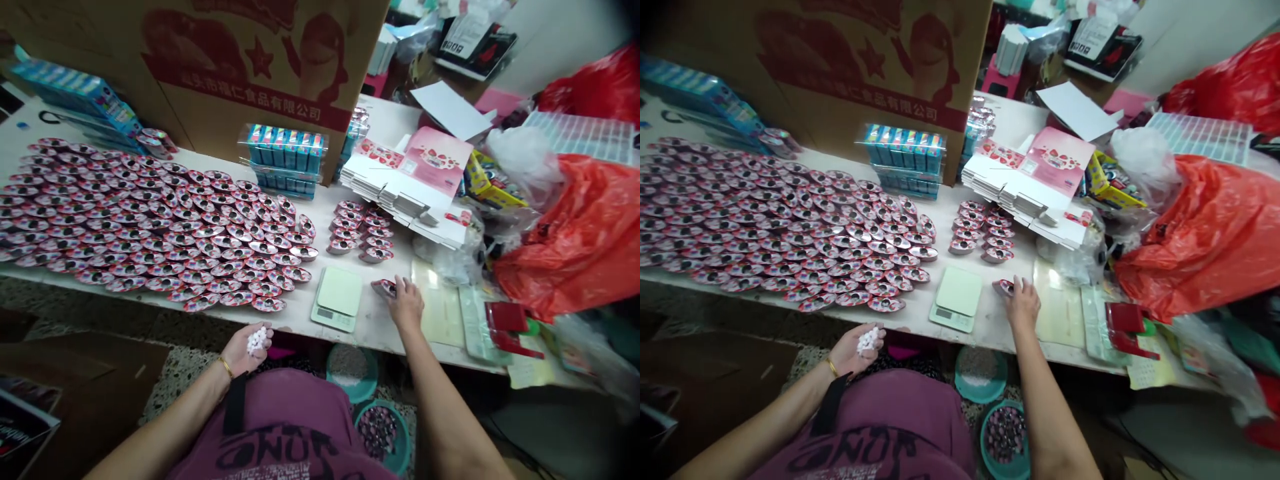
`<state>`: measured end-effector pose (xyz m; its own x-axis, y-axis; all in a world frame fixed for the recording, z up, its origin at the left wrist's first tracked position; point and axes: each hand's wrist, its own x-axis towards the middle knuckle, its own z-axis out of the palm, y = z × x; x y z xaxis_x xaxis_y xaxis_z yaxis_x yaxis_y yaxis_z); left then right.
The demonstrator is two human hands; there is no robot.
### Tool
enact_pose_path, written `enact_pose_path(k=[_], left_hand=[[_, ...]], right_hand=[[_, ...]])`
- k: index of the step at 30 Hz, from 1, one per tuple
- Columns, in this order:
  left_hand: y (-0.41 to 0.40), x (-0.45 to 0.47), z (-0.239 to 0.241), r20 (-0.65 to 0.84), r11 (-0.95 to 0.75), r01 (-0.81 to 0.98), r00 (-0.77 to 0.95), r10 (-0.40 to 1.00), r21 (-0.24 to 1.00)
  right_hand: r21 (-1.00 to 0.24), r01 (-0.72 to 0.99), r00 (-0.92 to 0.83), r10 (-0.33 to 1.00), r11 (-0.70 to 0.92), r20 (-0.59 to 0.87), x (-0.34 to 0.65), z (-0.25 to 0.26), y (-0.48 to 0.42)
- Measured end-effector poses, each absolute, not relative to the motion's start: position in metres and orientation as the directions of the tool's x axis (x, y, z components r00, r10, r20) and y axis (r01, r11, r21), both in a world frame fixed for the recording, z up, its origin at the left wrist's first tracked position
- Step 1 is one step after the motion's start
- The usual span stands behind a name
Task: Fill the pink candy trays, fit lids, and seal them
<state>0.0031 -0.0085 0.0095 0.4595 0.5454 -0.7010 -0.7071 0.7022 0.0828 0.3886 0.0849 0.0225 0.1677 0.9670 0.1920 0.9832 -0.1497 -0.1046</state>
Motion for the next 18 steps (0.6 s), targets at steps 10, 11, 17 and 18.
enact_pose_path(k=[10, 11, 17, 18], left_hand=[[0.005, 0.05, 0.031, -0.67, 0.7, -0.71, 0.482, 0.565, 0.079], [0.006, 0.053, 0.032, -0.651, 0.693, -0.715, 0.484, 0.584, 0.09], [-0.001, 0.06, 0.025, -0.613, 0.703, -0.705, 0.517, 0.597, 0.09], [-0.005, 0.06, 0.021, -0.631, 0.714, -0.695, 0.515, 0.581, 0.09]], right_hand=[[-0.22, 0.934, -0.262, 0.957, 0.283, 0.122, 0.311, 0.043, 0.074], [-0.223, 0.929, -0.28, 0.955, 0.296, 0.103, 0.301, 0.044, 0.071], [-0.261, 0.861, -0.402, 0.898, 0.437, 0.178, 0.252, 0.049, 0.024], [-0.275, 0.809, -0.497, 0.854, 0.52, 0.152, 0.241, 0.05, 0.013]])
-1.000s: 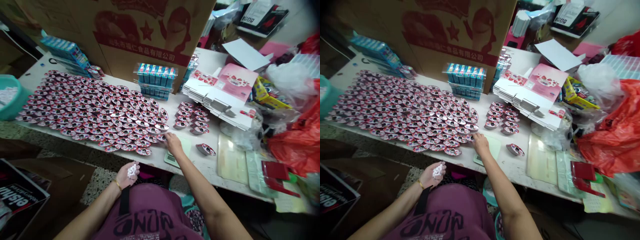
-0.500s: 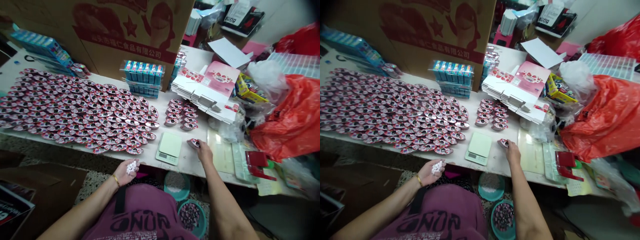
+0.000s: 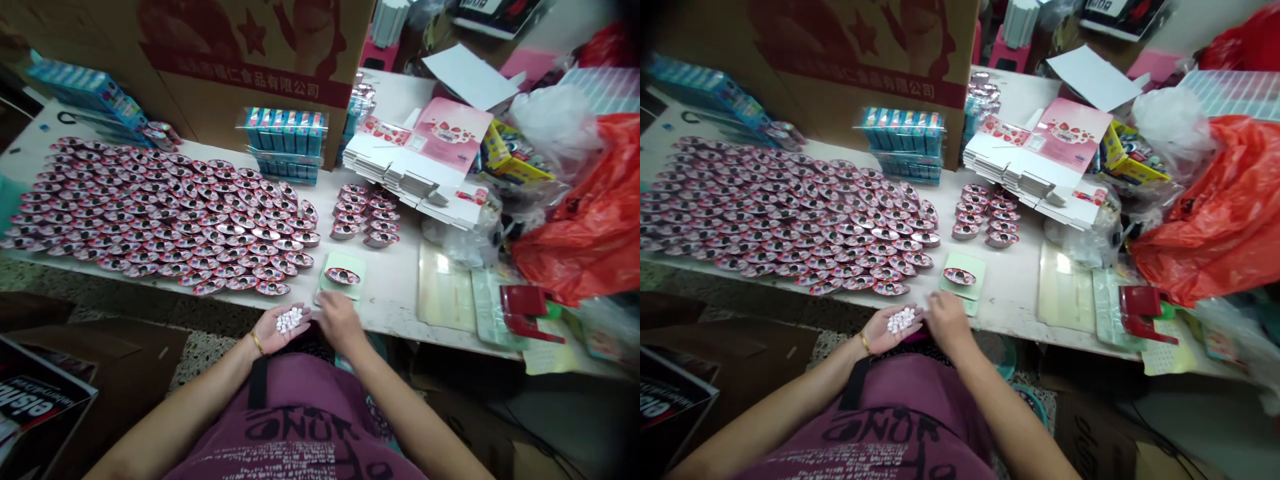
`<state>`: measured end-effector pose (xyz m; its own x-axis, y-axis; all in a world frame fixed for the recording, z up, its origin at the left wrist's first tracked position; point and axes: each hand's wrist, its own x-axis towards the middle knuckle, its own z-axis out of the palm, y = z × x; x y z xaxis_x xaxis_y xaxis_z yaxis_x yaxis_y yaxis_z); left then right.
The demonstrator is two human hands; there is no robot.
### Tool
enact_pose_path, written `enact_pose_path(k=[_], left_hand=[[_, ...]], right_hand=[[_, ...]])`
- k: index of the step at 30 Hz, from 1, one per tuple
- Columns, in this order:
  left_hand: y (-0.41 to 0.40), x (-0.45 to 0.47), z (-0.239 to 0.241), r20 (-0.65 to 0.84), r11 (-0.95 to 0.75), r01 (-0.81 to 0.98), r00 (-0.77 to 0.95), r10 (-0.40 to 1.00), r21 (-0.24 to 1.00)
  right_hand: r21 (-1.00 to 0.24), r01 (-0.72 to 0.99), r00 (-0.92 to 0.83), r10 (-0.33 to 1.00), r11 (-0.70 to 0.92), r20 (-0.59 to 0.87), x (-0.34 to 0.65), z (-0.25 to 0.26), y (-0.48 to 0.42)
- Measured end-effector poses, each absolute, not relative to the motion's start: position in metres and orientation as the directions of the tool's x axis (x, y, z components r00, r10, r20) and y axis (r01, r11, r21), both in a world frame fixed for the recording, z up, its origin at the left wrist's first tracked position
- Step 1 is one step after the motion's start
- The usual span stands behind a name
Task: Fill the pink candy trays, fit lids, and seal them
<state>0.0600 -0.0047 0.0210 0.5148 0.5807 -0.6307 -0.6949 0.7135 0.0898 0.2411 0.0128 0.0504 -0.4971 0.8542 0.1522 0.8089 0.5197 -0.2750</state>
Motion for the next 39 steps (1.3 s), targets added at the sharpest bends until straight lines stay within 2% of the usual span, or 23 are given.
enact_pose_path(k=[2, 6, 11, 21, 24, 27, 29, 31, 33, 35, 39], left_hand=[[-0.013, 0.061, 0.013, -0.668, 0.731, -0.675, 0.5, 0.551, 0.097], [-0.024, 0.062, 0.003, -0.7, 0.757, -0.646, 0.498, 0.512, 0.094], [-0.025, 0.061, 0.003, -0.722, 0.79, -0.607, 0.507, 0.472, 0.09], [-0.018, 0.064, 0.009, -0.713, 0.844, -0.521, 0.543, 0.444, 0.128], [-0.017, 0.065, 0.007, -0.7, 0.848, -0.514, 0.558, 0.446, 0.132], [-0.015, 0.066, 0.005, -0.706, 0.841, -0.528, 0.552, 0.444, 0.115], [-0.014, 0.065, 0.006, -0.712, 0.839, -0.535, 0.551, 0.435, 0.099], [-0.012, 0.062, 0.009, -0.704, 0.841, -0.536, 0.567, 0.428, 0.08], [-0.012, 0.055, 0.012, -0.685, 0.837, -0.543, 0.587, 0.431, 0.061], [-0.012, 0.046, 0.013, -0.68, 0.818, -0.574, 0.58, 0.448, 0.049], [-0.017, 0.025, 0.007, -0.703, 0.751, -0.657, 0.507, 0.499, 0.059]], right_hand=[[-0.277, 0.731, -0.633, 0.771, 0.623, 0.063, 0.22, 0.05, -0.007], [-0.244, 0.71, -0.689, 0.723, 0.66, -0.047, 0.199, 0.042, -0.025], [-0.238, 0.654, -0.744, 0.667, 0.718, -0.035, 0.203, 0.038, -0.025], [-0.194, 0.7, -0.701, 0.713, 0.688, -0.002, 0.206, 0.038, -0.026], [-0.226, 0.689, -0.703, 0.711, 0.689, 0.025, 0.207, 0.038, -0.027], [-0.317, 0.619, -0.728, 0.676, 0.718, 0.11, 0.217, 0.043, -0.022], [-0.365, 0.671, -0.623, 0.758, 0.646, 0.196, 0.231, 0.048, -0.009], [-0.366, 0.811, -0.393, 0.889, 0.456, 0.236, 0.252, 0.051, 0.012], [-0.309, 0.914, -0.208, 0.957, 0.263, 0.2, 0.271, 0.053, 0.037], [-0.233, 0.947, -0.198, 0.973, 0.221, 0.118, 0.282, 0.054, 0.058], [-0.178, 0.913, -0.366, 0.93, 0.367, 0.042, 0.264, 0.054, 0.072]])
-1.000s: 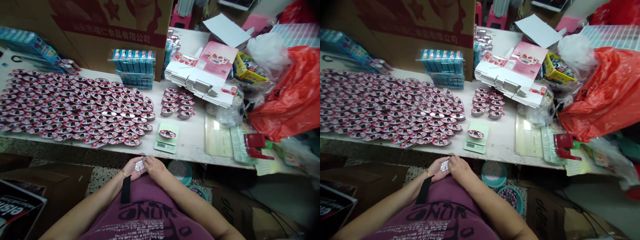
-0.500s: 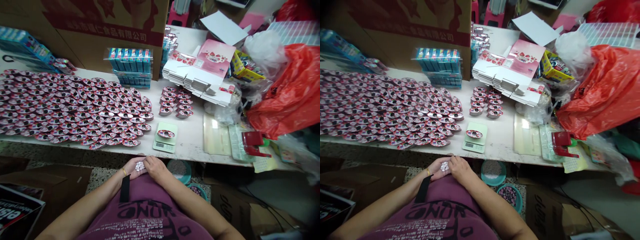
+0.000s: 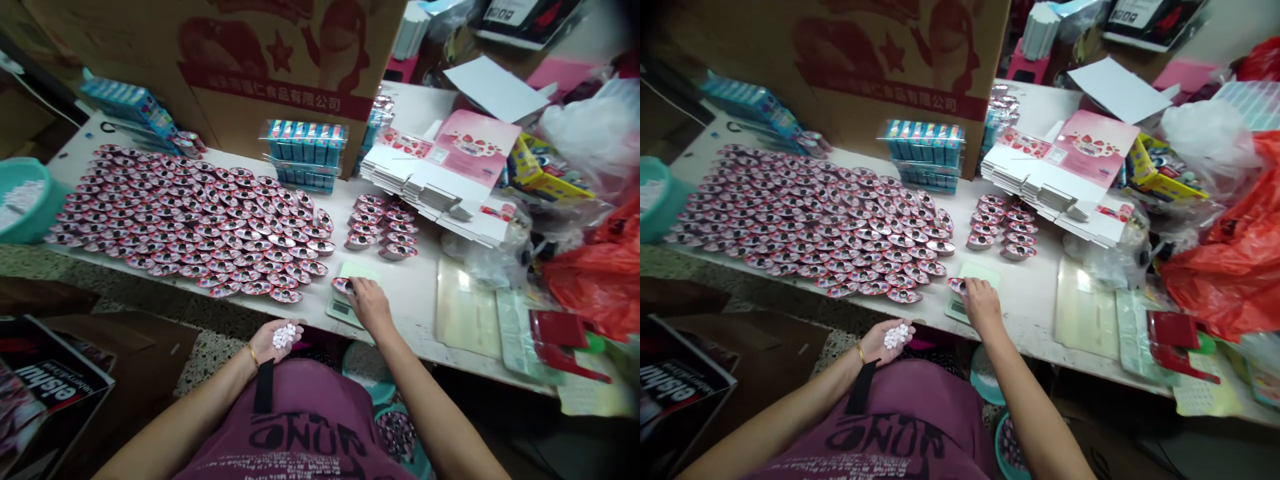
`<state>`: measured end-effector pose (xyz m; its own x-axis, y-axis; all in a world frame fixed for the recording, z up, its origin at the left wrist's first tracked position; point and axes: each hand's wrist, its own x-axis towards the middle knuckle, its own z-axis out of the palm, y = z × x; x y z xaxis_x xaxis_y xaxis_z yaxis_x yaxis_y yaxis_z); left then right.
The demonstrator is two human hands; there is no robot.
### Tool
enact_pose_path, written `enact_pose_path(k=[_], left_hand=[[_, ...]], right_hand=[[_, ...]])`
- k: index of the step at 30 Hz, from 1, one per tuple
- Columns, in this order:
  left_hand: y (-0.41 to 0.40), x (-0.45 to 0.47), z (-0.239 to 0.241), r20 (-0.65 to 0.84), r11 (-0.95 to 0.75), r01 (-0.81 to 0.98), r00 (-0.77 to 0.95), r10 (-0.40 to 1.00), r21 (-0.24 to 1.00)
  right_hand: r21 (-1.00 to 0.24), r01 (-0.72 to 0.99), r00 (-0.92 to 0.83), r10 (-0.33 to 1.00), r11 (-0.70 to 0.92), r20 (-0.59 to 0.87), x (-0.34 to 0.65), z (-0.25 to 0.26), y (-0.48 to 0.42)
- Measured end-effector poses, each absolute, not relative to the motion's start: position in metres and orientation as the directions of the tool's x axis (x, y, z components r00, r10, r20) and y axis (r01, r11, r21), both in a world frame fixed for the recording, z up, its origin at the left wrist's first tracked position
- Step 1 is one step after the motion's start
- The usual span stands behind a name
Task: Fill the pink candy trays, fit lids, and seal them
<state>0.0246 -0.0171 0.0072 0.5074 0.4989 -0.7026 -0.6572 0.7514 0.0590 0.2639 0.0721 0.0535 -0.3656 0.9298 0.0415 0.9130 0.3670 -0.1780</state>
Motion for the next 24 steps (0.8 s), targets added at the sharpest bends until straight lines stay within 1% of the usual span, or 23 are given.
enact_pose_path(k=[2, 4, 6, 9, 11, 13, 15, 17, 19, 20, 22, 24], left_hand=[[-0.017, 0.016, 0.001, -0.728, 0.717, -0.693, 0.449, 0.518, 0.083], [-0.014, 0.011, -0.006, -0.749, 0.693, -0.713, 0.402, 0.527, 0.105], [-0.007, 0.007, -0.013, -0.755, 0.68, -0.724, 0.38, 0.534, 0.116], [0.005, 0.004, -0.02, -0.768, 0.678, -0.725, 0.361, 0.529, 0.126], [0.01, 0.002, -0.022, -0.788, 0.686, -0.714, 0.34, 0.514, 0.14], [0.011, 0.001, -0.023, -0.795, 0.697, -0.701, 0.335, 0.506, 0.148], [0.008, 0.001, -0.021, -0.788, 0.702, -0.698, 0.349, 0.507, 0.142], [0.003, 0.004, -0.016, -0.787, 0.696, -0.705, 0.351, 0.507, 0.134], [-0.002, 0.008, -0.009, -0.794, 0.691, -0.711, 0.343, 0.502, 0.13], [-0.004, 0.01, -0.005, -0.795, 0.691, -0.71, 0.34, 0.502, 0.133], [-0.006, 0.015, 0.001, -0.79, 0.693, -0.708, 0.341, 0.509, 0.14], [-0.007, 0.018, 0.005, -0.775, 0.694, -0.707, 0.362, 0.518, 0.133]], right_hand=[[-0.173, 0.871, -0.462, 0.886, 0.46, 0.031, 0.238, 0.048, 0.069], [-0.169, 0.838, -0.525, 0.851, 0.519, 0.012, 0.21, 0.037, 0.065], [-0.18, 0.824, -0.543, 0.84, 0.537, 0.021, 0.189, 0.024, 0.062], [-0.239, 0.806, -0.534, 0.84, 0.541, 0.099, 0.191, 0.013, 0.063], [-0.266, 0.835, -0.444, 0.875, 0.482, 0.191, 0.219, 0.016, 0.07], [-0.258, 0.908, -0.25, 0.922, 0.329, 0.296, 0.262, 0.023, 0.083], [-0.217, 0.965, -0.054, 0.924, 0.144, 0.378, 0.307, 0.031, 0.104], [-0.142, 0.99, 0.047, 0.919, 0.01, 0.391, 0.345, 0.035, 0.131], [-0.058, 0.997, 0.065, 0.937, -0.048, 0.344, 0.367, 0.034, 0.156], [-0.021, 0.999, 0.052, 0.947, -0.048, 0.316, 0.373, 0.034, 0.164], [0.035, 0.999, -0.007, 0.958, -0.003, 0.285, 0.373, 0.035, 0.171], [0.069, 0.995, -0.09, 0.954, 0.073, 0.287, 0.365, 0.042, 0.16]])
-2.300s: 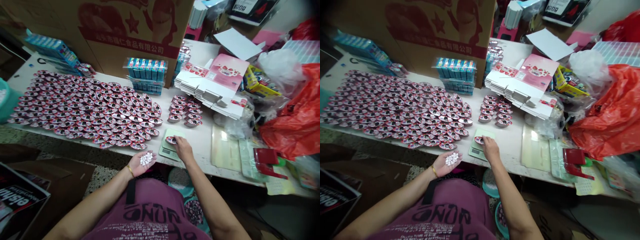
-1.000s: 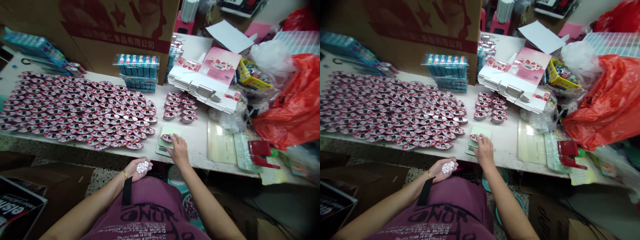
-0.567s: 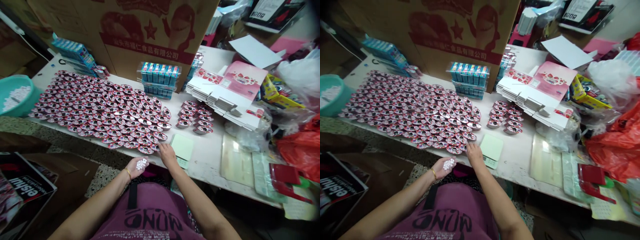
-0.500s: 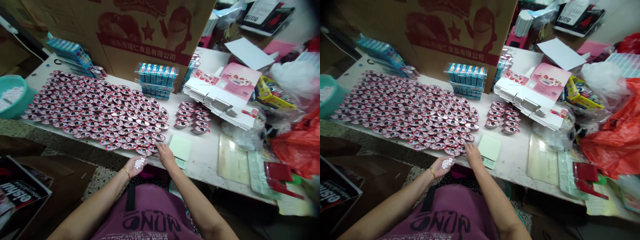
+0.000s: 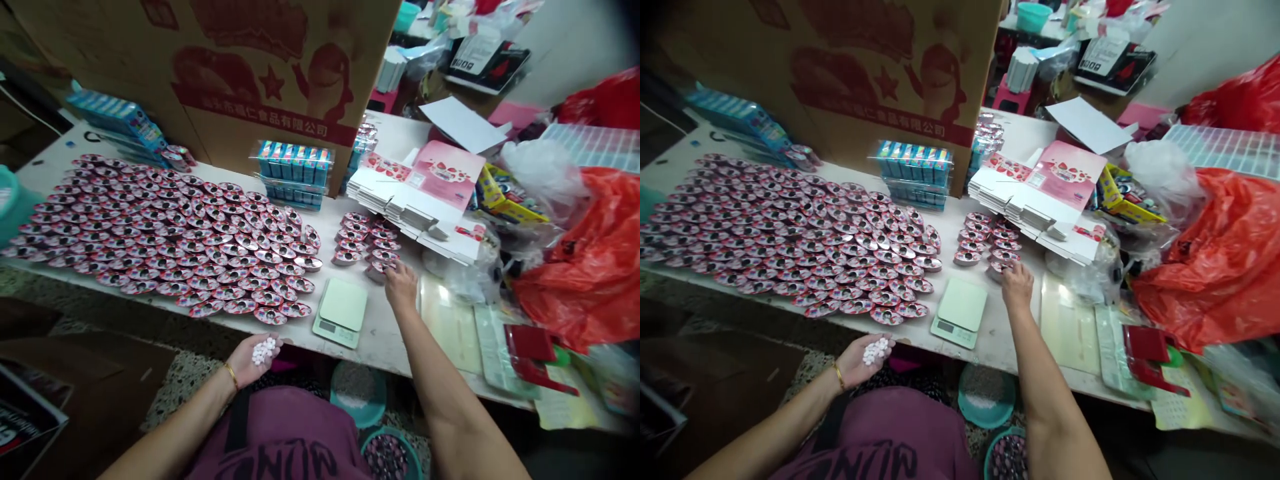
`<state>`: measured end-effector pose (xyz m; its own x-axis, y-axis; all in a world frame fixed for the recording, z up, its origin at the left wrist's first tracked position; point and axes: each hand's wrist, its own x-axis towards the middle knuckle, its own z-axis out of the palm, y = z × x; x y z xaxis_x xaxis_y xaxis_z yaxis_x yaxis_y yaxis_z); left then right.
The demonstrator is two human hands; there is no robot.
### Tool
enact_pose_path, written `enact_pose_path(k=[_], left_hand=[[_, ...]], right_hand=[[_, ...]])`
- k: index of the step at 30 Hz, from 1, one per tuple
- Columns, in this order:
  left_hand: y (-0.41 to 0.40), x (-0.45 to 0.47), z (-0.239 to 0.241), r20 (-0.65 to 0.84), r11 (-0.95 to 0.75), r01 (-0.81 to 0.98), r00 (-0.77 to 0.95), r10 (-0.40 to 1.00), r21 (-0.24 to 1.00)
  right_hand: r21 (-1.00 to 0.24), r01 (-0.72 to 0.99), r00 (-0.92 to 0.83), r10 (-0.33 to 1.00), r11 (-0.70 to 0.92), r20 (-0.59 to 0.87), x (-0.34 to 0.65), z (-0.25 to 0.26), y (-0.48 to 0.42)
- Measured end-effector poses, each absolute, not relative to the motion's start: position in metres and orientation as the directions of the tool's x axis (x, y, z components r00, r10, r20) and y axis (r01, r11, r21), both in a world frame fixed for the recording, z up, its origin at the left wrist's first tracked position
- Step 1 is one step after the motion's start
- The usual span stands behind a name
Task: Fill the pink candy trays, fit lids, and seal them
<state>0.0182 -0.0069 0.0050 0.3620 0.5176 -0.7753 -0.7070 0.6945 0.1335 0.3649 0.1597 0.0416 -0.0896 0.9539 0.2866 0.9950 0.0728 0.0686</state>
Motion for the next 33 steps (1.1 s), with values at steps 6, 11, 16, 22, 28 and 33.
enact_pose_path(k=[6, 11, 16, 22, 28, 33], left_hand=[[-0.002, 0.034, 0.012, -0.71, 0.74, -0.671, 0.495, 0.501, 0.055], [0.008, 0.053, 0.016, -0.702, 0.783, -0.619, 0.53, 0.476, 0.064], [0.006, 0.064, 0.009, -0.686, 0.787, -0.614, 0.552, 0.475, 0.051], [-0.005, 0.065, 0.003, -0.671, 0.823, -0.567, 0.593, 0.444, 0.043], [-0.006, 0.063, 0.004, -0.653, 0.821, -0.569, 0.607, 0.453, 0.041], [-0.006, 0.062, 0.005, -0.689, 0.846, -0.533, 0.608, 0.394, 0.015]], right_hand=[[0.038, 0.932, -0.36, 0.906, 0.361, 0.221, 0.313, 0.054, 0.092], [-0.122, 0.924, -0.32, 0.908, 0.361, 0.269, 0.271, 0.047, 0.045], [-0.235, 0.78, -0.572, 0.813, 0.58, 0.108, 0.217, 0.054, -0.01], [-0.244, 0.761, -0.625, 0.78, 0.601, -0.025, 0.202, 0.048, -0.022], [-0.239, 0.662, -0.729, 0.685, 0.71, 0.015, 0.203, 0.036, -0.019], [-0.238, 0.637, -0.743, 0.666, 0.734, 0.066, 0.204, 0.033, -0.019]])
